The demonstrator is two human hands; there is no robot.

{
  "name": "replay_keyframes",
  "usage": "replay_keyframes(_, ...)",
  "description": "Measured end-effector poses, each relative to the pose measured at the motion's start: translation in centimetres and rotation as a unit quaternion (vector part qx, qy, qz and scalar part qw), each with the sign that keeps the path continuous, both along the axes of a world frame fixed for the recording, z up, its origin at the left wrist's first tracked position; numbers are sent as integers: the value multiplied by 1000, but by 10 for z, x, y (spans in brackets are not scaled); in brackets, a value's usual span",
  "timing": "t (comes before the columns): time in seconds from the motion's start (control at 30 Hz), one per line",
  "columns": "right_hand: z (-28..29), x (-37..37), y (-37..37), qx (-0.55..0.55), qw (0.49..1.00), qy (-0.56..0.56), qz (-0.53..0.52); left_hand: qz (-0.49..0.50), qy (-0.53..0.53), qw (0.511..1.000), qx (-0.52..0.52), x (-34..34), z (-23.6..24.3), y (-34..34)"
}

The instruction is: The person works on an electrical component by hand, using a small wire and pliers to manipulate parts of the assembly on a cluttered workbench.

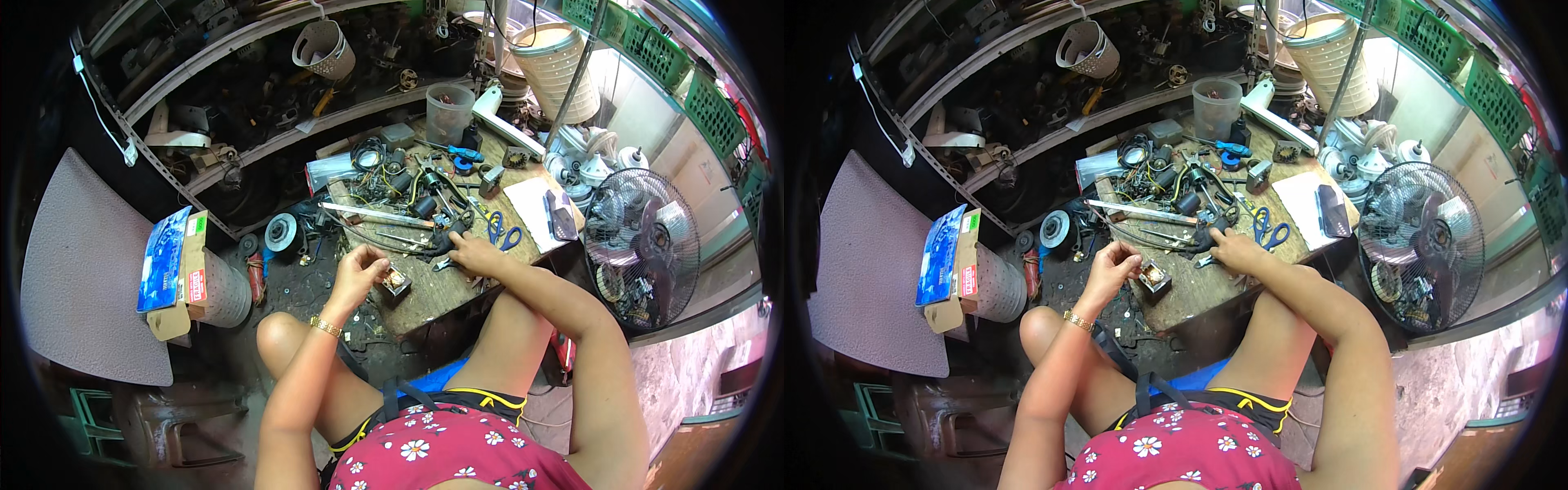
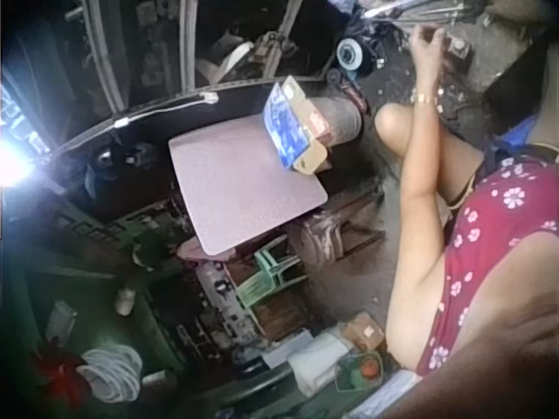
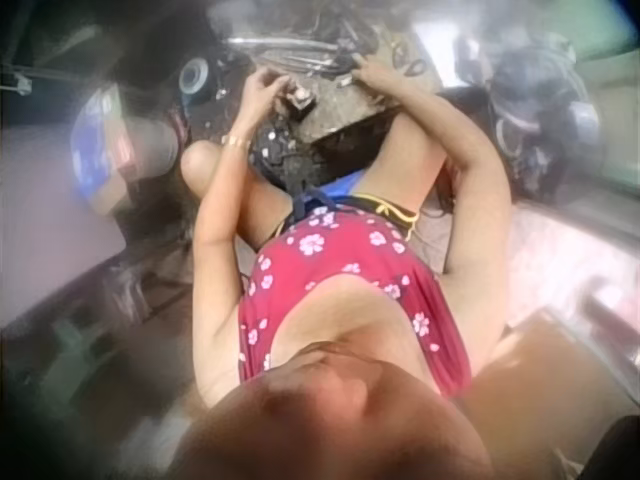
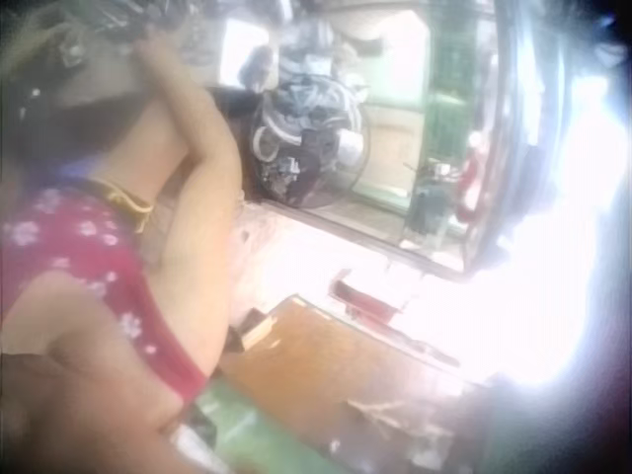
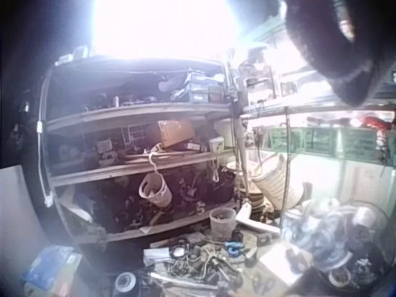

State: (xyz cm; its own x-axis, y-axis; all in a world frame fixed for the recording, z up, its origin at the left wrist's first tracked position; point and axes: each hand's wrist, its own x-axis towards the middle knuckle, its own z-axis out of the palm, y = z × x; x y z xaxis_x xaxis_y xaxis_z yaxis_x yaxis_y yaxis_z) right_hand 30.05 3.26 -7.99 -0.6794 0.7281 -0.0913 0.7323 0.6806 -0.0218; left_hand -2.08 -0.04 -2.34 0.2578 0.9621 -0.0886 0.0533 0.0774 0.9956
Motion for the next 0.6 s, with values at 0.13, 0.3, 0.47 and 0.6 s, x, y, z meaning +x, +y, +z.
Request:
replay_keyframes(0.13, -11, 0, 1, -13, 997, 62, -32, -2, -27, 1000, -3, 1, 1, -2)
replay_keyframes(0.3, -8, -12, -7, -236, 860, 403, -203, 3, -19, 1000, 13, 0, 2, 0)
replay_keyframes(0.47, 17, -34, -23, -544, 491, 671, -113, 0, -44, 999, -17, -4, -1, 4)
replay_keyframes(0.6, 30, -63, -39, -555, 594, 544, -209, 13, -31, 999, -16, -6, -2, 6)
